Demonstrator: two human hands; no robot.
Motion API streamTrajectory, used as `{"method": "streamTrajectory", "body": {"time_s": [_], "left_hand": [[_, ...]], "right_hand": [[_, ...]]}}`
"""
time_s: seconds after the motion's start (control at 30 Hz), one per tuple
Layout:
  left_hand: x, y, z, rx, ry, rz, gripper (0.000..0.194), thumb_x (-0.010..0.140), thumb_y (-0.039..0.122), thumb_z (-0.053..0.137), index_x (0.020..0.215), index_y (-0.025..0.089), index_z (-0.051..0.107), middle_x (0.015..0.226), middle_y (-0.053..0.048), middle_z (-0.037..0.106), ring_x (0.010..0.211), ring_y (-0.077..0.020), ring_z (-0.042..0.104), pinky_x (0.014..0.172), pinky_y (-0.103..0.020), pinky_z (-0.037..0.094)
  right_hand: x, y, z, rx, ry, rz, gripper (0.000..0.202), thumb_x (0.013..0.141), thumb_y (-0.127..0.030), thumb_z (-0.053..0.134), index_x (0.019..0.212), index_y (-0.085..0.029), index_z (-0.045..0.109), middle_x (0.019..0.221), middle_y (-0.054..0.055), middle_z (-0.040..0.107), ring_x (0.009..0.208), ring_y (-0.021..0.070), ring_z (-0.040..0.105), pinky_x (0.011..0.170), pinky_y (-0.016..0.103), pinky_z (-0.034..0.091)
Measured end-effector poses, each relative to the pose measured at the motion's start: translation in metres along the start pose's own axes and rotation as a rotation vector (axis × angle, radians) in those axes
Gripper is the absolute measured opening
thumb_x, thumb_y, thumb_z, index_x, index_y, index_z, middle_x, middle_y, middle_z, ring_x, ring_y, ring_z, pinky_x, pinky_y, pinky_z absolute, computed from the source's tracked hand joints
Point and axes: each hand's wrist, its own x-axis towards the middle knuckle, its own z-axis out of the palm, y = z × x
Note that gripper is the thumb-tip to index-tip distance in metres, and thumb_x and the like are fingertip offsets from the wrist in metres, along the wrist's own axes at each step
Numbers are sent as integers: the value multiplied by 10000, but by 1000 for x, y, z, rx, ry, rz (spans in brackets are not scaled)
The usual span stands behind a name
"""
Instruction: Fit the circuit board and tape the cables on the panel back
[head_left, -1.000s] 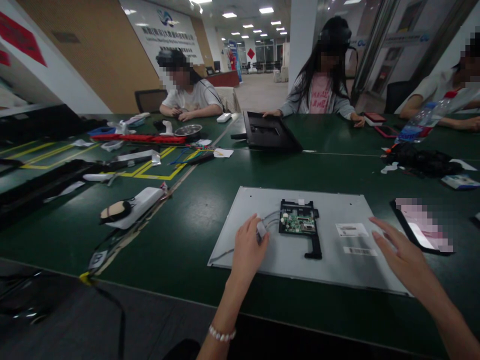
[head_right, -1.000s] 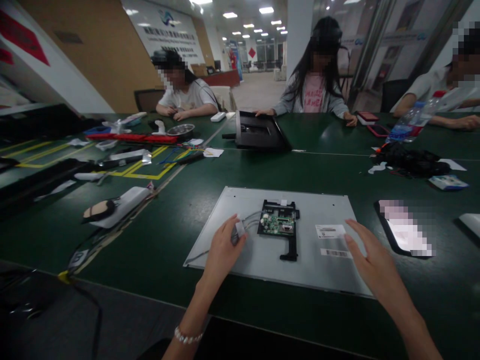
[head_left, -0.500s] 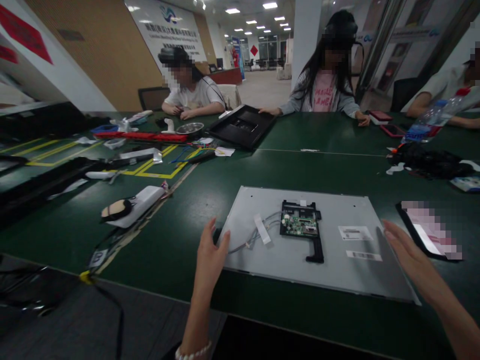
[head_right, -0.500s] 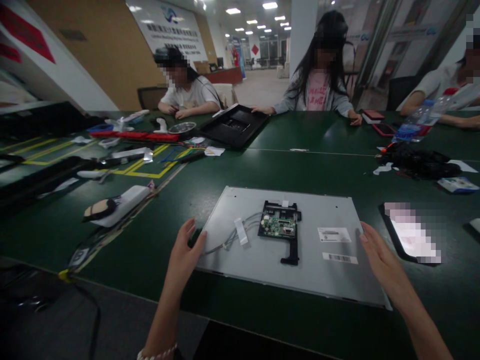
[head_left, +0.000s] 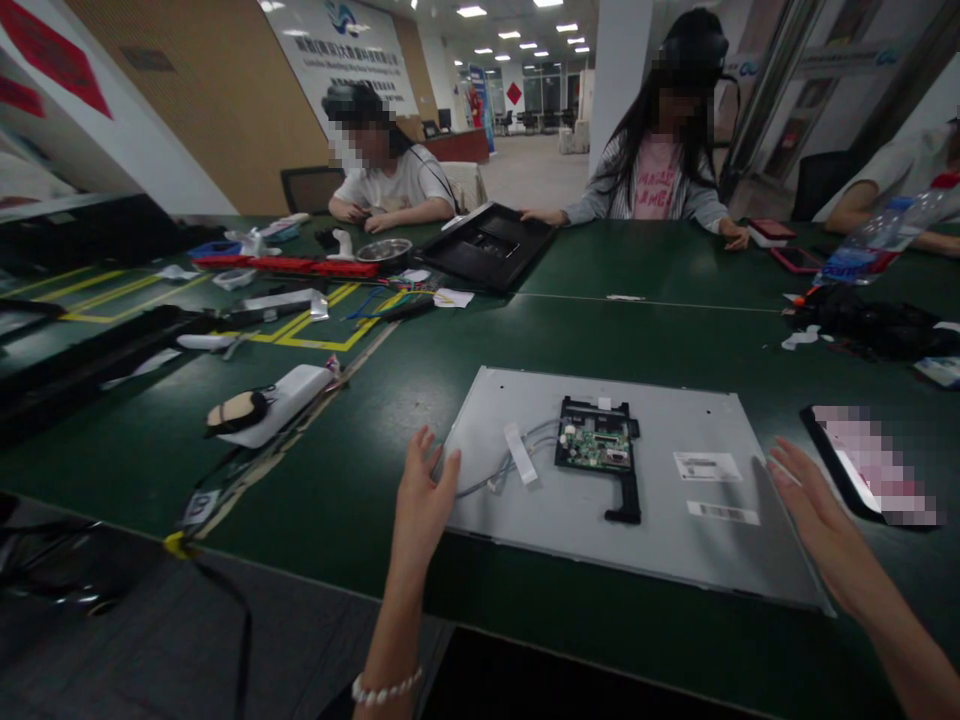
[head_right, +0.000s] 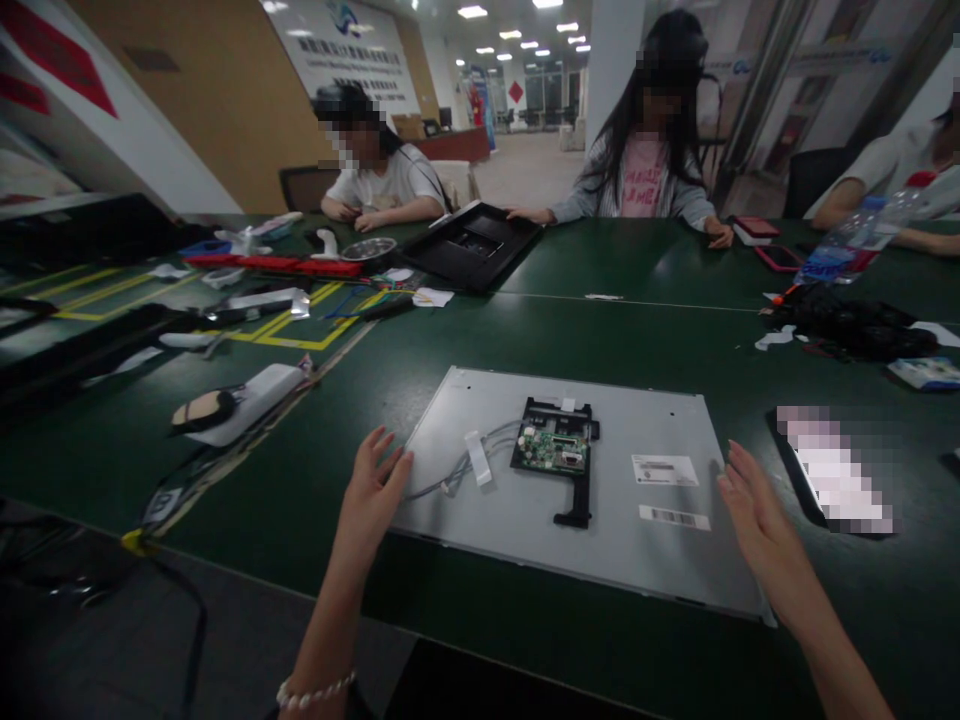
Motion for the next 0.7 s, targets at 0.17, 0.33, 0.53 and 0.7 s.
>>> {"method": "streamTrajectory", "body": {"time_s": [0.17, 0.33, 0.53, 0.7], "left_hand": [[-11, 12, 0, 129, 167, 106, 609, 879, 372, 563, 1425, 176, 378, 1476, -189, 402, 1283, -322, 502, 1036, -489, 443], [-40, 32, 7, 295, 285, 296, 560, 897, 320, 549, 1420, 183, 400, 1435, -145, 452, 1352, -282, 410, 1149, -475, 303], [-50, 23, 18, 343, 234, 343, 538, 901, 298, 538, 1410, 192, 397, 1416, -151, 464, 1346, -277, 416, 1134, -481, 316], [-60, 24, 24, 412, 196, 372, 515, 909, 262, 515, 1407, 215, 393, 1443, -155, 445, 1382, -292, 371, 1138, -536, 272]], "right_hand": [[-2, 7, 16, -21, -39, -81, 724, 888, -612, 433, 1512, -302, 238, 1571, 94, 309, 1406, 320, 338, 1125, 499, 328], [4, 22, 26, -26, -88, -163, 786, 874, -591, 493, 1526, -281, 182, 1566, 134, 305, 1398, 332, 354, 1110, 518, 348], [-3, 13, 30, -125, -113, -221, 811, 865, -546, 543, 1534, -255, 189, 1563, 161, 290, 1374, 371, 381, 1079, 556, 383], [-9, 7, 32, -213, -162, -278, 795, 871, -519, 537, 1536, -269, 180, 1573, 141, 273, 1355, 371, 411, 1068, 564, 405]]}}
